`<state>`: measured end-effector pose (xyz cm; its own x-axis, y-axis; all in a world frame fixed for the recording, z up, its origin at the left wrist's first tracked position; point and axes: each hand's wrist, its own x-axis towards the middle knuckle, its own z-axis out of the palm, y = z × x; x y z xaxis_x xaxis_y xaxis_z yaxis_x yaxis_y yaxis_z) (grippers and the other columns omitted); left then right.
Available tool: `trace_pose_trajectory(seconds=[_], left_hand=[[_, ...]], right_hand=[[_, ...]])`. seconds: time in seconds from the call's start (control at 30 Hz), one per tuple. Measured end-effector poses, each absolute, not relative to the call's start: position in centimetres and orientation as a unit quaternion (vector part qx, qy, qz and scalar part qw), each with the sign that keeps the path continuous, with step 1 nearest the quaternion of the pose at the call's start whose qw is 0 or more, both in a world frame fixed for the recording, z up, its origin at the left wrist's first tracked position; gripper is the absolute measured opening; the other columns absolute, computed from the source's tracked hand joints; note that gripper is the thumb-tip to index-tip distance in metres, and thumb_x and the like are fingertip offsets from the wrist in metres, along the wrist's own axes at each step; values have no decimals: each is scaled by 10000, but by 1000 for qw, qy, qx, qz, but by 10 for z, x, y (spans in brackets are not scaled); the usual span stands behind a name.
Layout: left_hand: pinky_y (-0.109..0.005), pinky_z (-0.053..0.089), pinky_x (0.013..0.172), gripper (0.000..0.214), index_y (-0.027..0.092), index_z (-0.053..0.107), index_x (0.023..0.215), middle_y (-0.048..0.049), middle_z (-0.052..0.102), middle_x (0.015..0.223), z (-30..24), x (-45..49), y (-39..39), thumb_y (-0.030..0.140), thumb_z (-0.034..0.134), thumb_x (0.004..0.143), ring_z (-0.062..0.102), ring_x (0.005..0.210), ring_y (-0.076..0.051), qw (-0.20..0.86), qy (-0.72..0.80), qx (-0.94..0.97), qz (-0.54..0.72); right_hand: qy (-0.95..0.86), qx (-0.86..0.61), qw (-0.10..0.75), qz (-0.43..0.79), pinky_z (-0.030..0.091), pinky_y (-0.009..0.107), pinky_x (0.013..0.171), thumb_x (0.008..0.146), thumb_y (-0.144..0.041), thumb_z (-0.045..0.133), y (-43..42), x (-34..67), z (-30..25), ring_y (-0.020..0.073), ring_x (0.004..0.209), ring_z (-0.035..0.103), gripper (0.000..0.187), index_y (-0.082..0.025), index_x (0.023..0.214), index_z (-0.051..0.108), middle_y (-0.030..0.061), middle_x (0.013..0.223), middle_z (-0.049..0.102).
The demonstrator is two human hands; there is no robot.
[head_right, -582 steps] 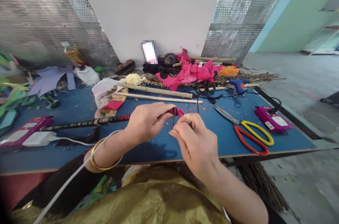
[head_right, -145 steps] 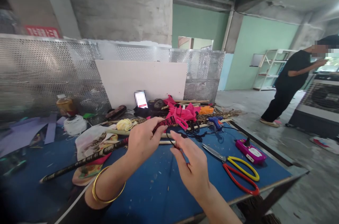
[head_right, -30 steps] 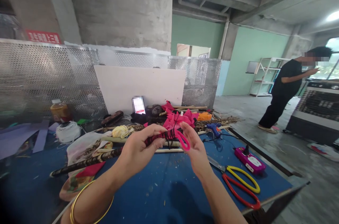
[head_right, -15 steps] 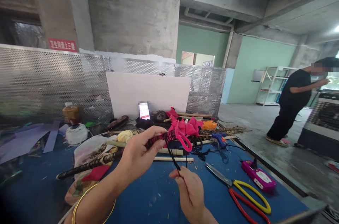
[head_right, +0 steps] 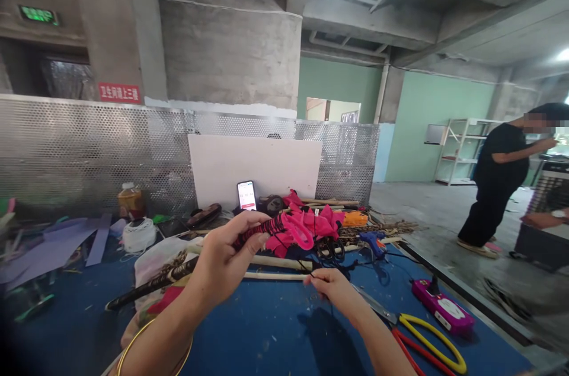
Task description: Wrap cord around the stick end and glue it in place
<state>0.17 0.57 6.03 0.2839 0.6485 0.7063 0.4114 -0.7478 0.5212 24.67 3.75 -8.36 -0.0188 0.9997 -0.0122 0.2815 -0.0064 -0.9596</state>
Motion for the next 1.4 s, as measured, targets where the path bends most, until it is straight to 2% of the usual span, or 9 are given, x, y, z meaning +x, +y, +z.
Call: trace_pose_trajectory(seconds=[0.07, 0.17, 0.3, 0.43, 0.57, 0.67, 0.8, 1.17, 1.4], left_hand=[[-229, 395, 551, 197, 229, 627, 1026, 20, 681, 738, 59, 3, 6, 300, 516, 880, 504, 547, -97, 124, 337, 796, 486], [-229, 370, 537, 191, 235, 634, 1008, 33, 644, 672, 56, 6, 8, 314, 517, 880, 476, 538, -102, 129, 349, 804, 463], [-229, 405, 616, 180, 255, 636, 1013, 33, 667, 718, 51, 12, 9, 288, 519, 880, 540, 623, -116, 148, 354, 811, 442], [-228, 415, 630, 194, 254, 632, 1034, 32, 673, 731, 49, 14, 11, 294, 526, 876, 562, 644, -123, 157, 359, 809, 438], [-234, 412, 635, 187, 261, 647, 1019, 34, 682, 747, 47, 17, 13, 308, 545, 870, 570, 655, -127, 156, 361, 817, 422], [-233, 414, 644, 184, 267, 652, 1019, 39, 685, 758, 45, 19, 15, 292, 543, 872, 581, 669, -124, 167, 353, 820, 419], [-242, 427, 656, 192, 245, 658, 1013, 23, 687, 768, 45, 18, 18, 312, 549, 869, 581, 686, -134, 190, 347, 811, 432], [-231, 429, 597, 162, 132, 641, 921, 7, 599, 649, 46, 23, 18, 228, 582, 806, 531, 615, -112, 441, 269, 758, 399], [-229, 371, 571, 118, 138, 637, 832, 15, 566, 618, 45, 26, 14, 231, 564, 823, 476, 581, -97, 448, 258, 785, 341]], right_hand=[[-565, -541, 484, 392, 462, 282, 820, 617, -263, 643, 30, 251, -74, 178, 885, 613, 347, -202, 952, 712, 27, 886, 684], [-491, -455, 676, 307, 338, 373, 1049, 720, -280, 608, 17, 242, -57, 224, 1188, 515, 396, -247, 1112, 656, 50, 1177, 652], [-529, -326, 718, 313, 462, 383, 920, 793, -362, 647, 1, 197, -40, 247, 1073, 598, 392, -255, 1170, 639, 80, 1126, 680], [-626, -361, 663, 196, 473, 265, 584, 858, -257, 592, -20, 165, -36, 166, 705, 599, 125, -214, 900, 701, 50, 817, 666], [-632, -257, 730, 35, 486, 380, 772, 870, -211, 545, -37, 168, -25, 252, 974, 571, 173, -208, 753, 673, 90, 923, 599], [-668, -137, 717, 141, 432, 497, 863, 929, -285, 452, -38, 166, -11, 242, 881, 594, 242, -215, 783, 632, 69, 811, 606], [-578, -56, 745, 328, 424, 349, 648, 954, -315, 395, -34, 152, -7, 121, 519, 408, 323, -206, 663, 481, -38, 528, 390], [-263, -105, 768, 574, 325, 213, 417, 862, -296, 511, -11, 174, -24, 81, 397, 95, 410, -213, 556, 251, -98, 472, 127], [-290, -127, 721, 616, 213, 161, 325, 712, -207, 642, 30, 207, -19, 46, 358, 81, 441, -216, 555, 230, -118, 449, 191]])
